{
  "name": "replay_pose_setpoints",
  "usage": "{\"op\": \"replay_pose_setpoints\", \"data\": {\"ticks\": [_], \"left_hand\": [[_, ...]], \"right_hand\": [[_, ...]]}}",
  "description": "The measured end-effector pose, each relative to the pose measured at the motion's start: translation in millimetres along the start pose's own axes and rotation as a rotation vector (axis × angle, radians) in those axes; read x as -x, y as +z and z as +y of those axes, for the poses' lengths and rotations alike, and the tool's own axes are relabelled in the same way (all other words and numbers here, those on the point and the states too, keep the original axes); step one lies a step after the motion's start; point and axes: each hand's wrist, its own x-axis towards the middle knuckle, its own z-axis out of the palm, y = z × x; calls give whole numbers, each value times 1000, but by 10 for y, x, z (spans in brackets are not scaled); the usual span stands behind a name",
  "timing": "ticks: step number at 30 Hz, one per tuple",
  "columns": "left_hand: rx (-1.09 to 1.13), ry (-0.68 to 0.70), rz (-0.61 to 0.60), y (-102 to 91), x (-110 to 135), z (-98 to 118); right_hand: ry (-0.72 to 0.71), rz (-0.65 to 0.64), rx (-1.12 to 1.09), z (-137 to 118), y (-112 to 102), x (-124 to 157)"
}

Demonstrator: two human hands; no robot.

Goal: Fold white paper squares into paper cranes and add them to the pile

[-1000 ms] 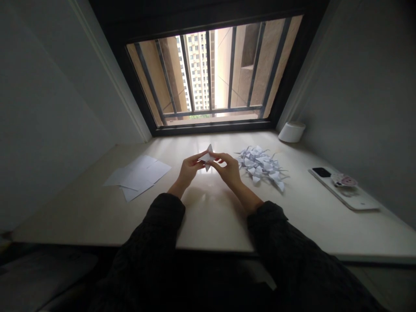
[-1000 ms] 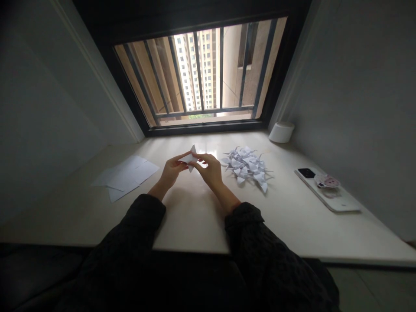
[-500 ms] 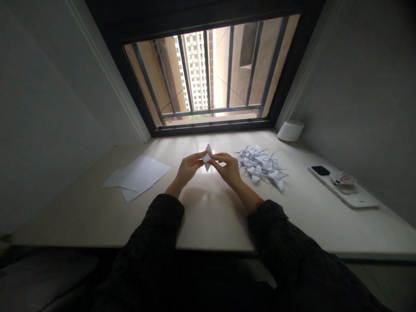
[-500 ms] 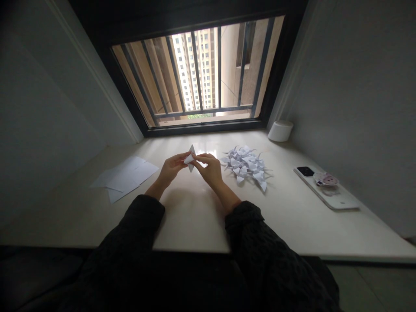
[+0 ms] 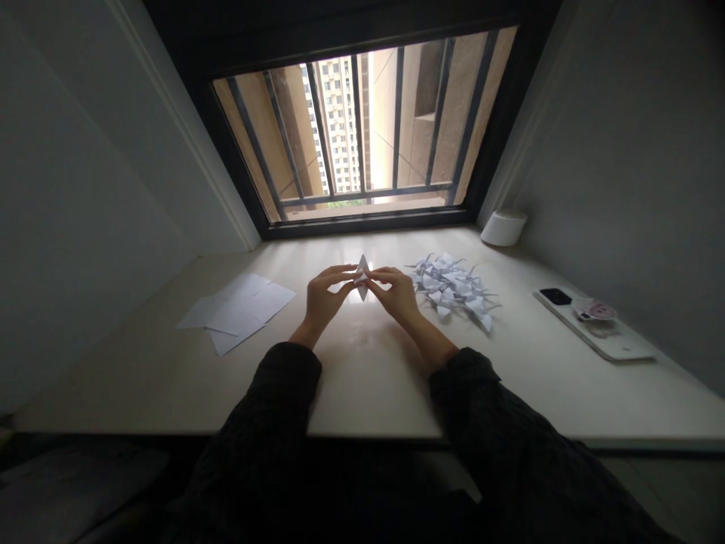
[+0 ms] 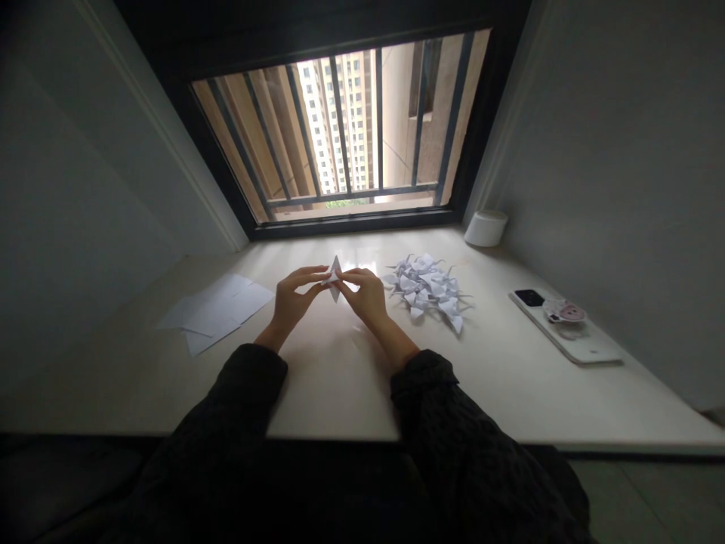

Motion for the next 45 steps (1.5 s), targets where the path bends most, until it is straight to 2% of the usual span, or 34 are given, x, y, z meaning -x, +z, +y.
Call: {"op": "replay_pose_setpoints", "data": {"ticks": [6, 18, 21, 24, 28, 31, 36, 40, 45], "left_hand": [[52, -11, 29, 12, 9, 24], [85, -84, 8, -10, -11, 102], [107, -195, 29, -41, -28, 90], [225, -350, 62, -51, -42, 2], [386, -635, -55, 0, -26, -124], [457, -736, -117, 59, 2, -138], [530, -724, -137, 84, 13, -79], [448, -678, -139, 50, -2, -46], [413, -653, -120, 39, -12, -59]], "right_hand": [[-13, -3, -19, 25, 10, -3], [62, -4, -53, 52, 13, -16], [77, 36, -106, 39, 17, -22], [94, 88, -185, 12, 30, -29], [172, 136, -263, -22, 52, -32], [185, 122, -247, -39, 59, -18], [106, 83, -165, -55, 44, -2], [-7, 97, -77, -54, 19, -27], [-41, 29, -114, -25, 18, -35]]}}
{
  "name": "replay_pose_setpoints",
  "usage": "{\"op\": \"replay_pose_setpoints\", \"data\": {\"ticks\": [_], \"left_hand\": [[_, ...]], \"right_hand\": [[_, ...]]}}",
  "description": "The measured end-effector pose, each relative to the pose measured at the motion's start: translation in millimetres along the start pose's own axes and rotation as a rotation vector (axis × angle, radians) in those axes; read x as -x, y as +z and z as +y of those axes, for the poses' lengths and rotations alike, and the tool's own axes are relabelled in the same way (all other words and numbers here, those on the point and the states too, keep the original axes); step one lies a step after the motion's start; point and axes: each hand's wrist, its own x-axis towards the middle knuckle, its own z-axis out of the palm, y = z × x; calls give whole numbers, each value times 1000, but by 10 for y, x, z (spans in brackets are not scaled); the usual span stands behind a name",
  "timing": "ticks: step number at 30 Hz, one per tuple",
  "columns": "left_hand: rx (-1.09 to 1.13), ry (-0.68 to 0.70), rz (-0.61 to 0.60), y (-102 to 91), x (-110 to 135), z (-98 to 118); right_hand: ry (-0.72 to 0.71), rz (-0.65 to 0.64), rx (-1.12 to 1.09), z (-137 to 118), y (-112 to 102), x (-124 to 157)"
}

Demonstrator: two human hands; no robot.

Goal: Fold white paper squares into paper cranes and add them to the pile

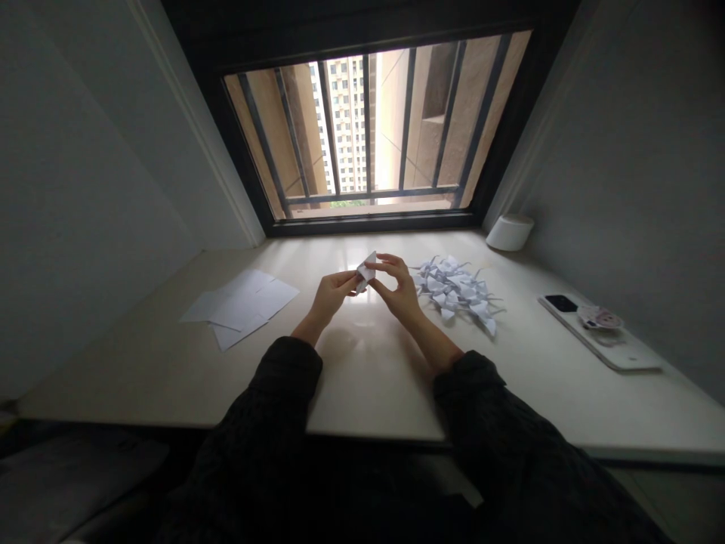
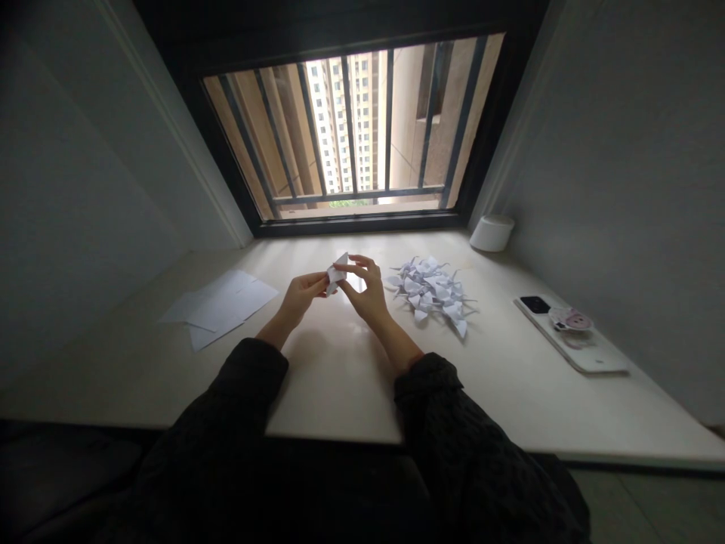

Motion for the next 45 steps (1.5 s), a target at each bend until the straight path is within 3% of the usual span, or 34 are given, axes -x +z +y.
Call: {"op": "replay_pose_setpoints", "data": {"ticks": [11, 19, 27, 30, 36, 45], "left_hand": [[59, 16, 8, 8, 14, -3], [60, 19, 21, 20, 17, -16], [60, 19, 39, -4, 8, -25], [60, 14, 26, -2, 1, -40], [116, -33, 38, 7, -3, -55], [68, 34, -7, 1, -22, -105]], "right_hand": [[77, -76, -76, 5, 15, 17], [45, -169, -80, -5, 21, 30], [130, -251, -221, 31, 42, 40], [174, -230, -294, 43, 51, 36], [314, -60, -437, 118, 79, 24], [517, -92, -621, 131, 71, 14]]}}
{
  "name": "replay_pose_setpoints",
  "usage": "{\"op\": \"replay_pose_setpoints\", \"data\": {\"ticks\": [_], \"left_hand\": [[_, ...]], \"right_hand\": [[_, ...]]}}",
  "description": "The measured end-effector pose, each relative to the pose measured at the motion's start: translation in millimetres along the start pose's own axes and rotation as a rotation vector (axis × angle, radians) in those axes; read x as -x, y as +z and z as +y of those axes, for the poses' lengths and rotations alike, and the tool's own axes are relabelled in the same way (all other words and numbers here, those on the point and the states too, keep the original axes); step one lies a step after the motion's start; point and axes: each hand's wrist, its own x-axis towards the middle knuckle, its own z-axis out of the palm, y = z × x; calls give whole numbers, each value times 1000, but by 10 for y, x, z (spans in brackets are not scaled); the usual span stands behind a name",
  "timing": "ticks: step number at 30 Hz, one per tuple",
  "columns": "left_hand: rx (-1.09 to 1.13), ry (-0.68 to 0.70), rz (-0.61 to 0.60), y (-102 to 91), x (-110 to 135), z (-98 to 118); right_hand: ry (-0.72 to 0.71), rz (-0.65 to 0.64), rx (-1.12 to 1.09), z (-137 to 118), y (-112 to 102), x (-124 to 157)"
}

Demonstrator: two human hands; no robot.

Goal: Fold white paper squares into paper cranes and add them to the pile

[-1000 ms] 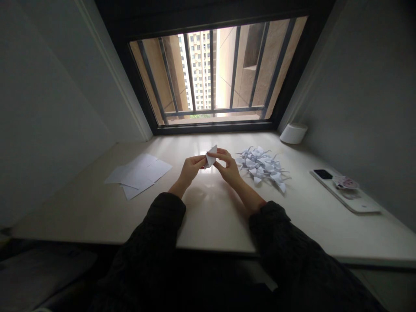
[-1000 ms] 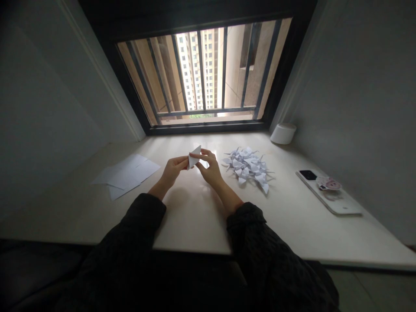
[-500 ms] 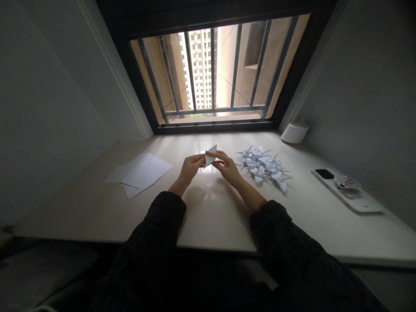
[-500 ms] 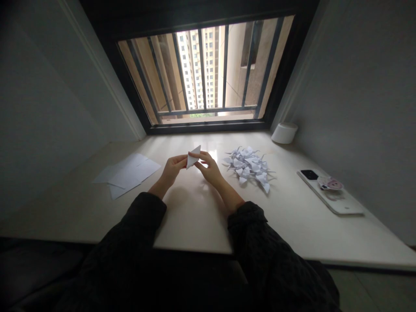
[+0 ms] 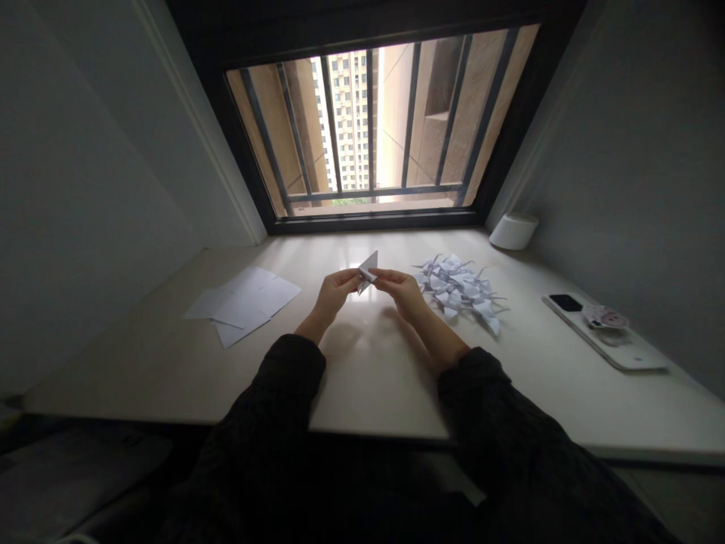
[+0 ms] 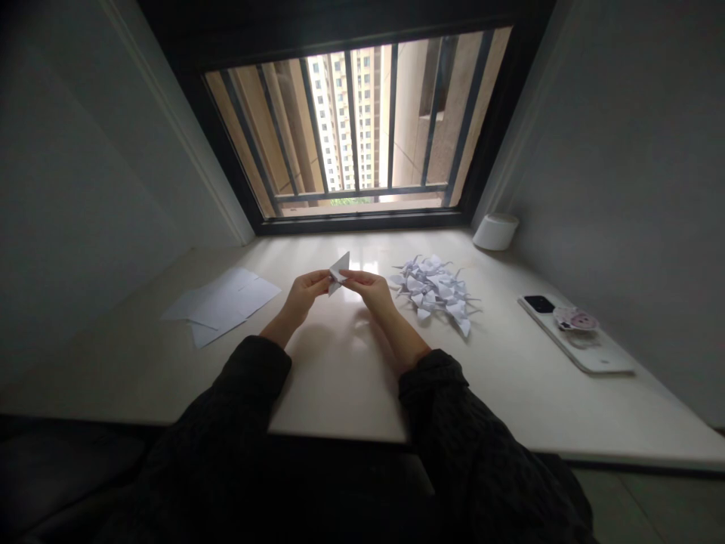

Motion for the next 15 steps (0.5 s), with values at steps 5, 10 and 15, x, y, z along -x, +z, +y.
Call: {"op": "replay_pose_setpoints", "data": {"ticks": [5, 10, 15], "left_hand": [[-260, 168, 47, -30, 5, 10], [-395, 259, 151, -54, 40, 4], [-240, 236, 163, -60, 4, -46]], "right_hand": [[29, 17, 37, -50, -4, 20], [36, 21, 51, -12, -38, -8], [94, 39, 64, 40, -78, -44]]}}
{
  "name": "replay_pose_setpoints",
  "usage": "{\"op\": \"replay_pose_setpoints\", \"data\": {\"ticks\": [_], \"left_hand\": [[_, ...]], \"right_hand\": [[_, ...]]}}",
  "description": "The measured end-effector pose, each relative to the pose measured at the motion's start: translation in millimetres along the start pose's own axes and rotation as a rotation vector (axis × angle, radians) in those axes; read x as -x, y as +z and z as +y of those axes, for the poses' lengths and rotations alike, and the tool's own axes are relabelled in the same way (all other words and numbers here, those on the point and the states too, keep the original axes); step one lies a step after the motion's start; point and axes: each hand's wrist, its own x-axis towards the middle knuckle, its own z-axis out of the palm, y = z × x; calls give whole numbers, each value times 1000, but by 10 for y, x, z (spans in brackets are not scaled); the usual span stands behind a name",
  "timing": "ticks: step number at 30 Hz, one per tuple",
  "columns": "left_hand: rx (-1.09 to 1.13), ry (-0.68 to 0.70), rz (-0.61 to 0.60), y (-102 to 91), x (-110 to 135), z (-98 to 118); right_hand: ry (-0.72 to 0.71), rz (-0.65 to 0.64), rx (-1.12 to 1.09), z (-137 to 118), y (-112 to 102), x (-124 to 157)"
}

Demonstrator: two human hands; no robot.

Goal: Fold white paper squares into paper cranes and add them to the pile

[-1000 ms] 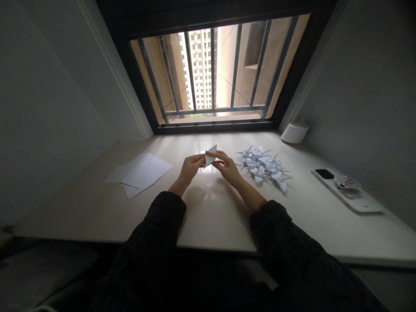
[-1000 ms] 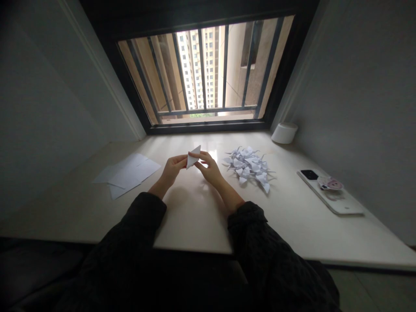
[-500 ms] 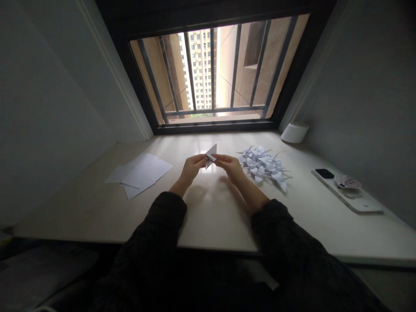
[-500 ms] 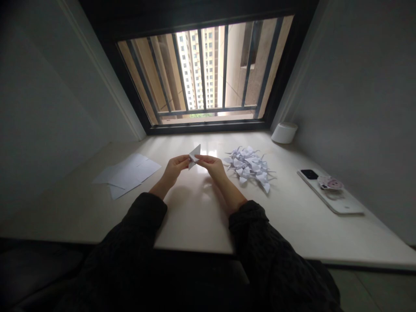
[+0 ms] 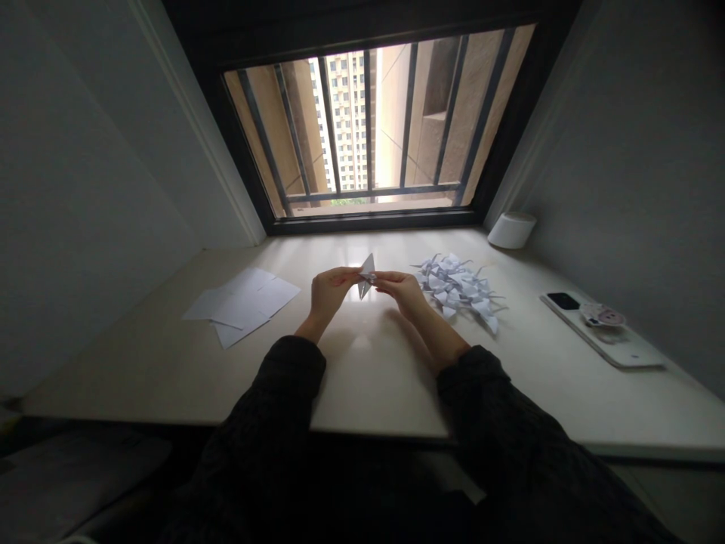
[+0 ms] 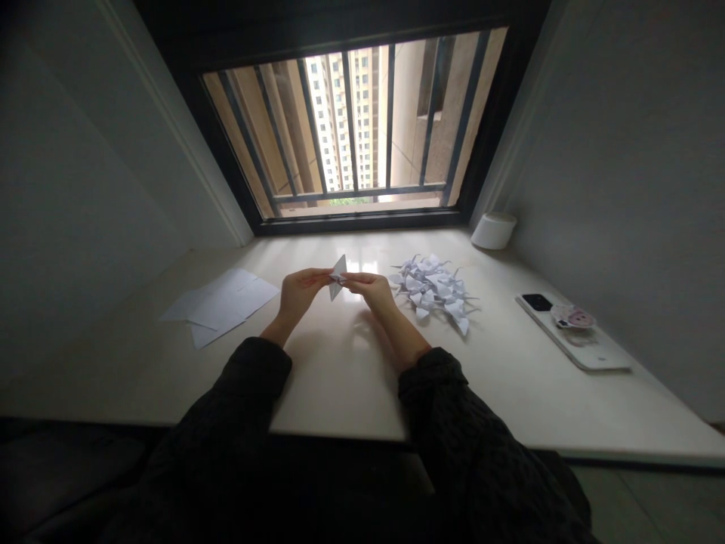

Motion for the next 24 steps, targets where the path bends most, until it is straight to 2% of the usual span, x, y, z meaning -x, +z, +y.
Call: {"op": "replay_pose_setpoints", "data": {"ticks": [3, 7, 13, 20, 24], "left_hand": [[77, -43, -5, 14, -14, 10], [162, -158, -7, 26, -15, 44], [263, -323, -6, 5, -23, -17], [292, -356, -37, 59, 8, 29], [261, -354, -9, 114, 47, 82]], "right_hand": [[34, 20, -14, 15, -12, -12], [6, 52, -46, 15, -11, -9], [-6, 15, -83, -28, 29, 25], [-8, 104, -146, 6, 67, 13], [-22, 159, -154, 39, 67, 12]]}}
